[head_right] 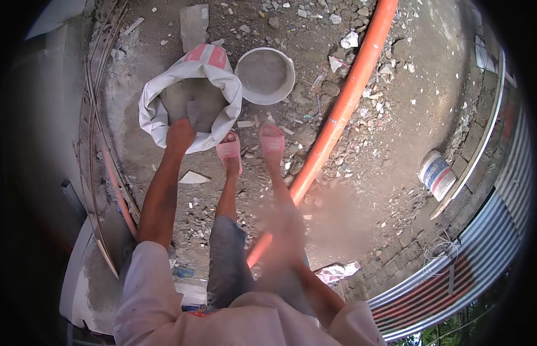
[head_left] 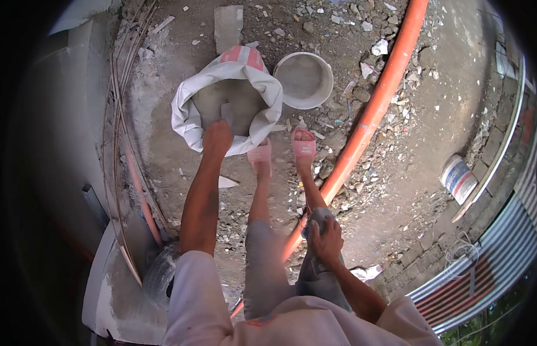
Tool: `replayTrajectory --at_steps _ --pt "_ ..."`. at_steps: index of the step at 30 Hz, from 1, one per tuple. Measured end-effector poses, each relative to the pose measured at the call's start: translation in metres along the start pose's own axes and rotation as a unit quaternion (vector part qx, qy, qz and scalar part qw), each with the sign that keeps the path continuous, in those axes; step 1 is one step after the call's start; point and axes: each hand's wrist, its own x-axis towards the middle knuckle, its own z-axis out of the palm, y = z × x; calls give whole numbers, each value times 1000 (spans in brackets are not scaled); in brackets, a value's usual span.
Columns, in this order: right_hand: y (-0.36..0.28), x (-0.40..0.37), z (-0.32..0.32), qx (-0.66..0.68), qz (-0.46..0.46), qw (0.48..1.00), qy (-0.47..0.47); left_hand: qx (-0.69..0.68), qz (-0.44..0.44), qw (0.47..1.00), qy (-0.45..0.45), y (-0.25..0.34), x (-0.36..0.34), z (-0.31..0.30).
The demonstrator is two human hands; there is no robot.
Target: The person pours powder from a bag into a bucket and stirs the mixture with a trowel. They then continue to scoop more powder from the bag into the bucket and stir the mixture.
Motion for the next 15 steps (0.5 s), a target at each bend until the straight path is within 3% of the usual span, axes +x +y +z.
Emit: replayTrajectory --at_steps 3,7,15 --pt "-4 4 -1 4 21 999 -32 -56 -55 997 0 9 3 11" --pt "4 6 4 20 6 1000 1 -136 -35 990 17 13 25 43" --pt "-6 10 0 27 11 1000 -6 -207 -68 976 -8 28 27 32"
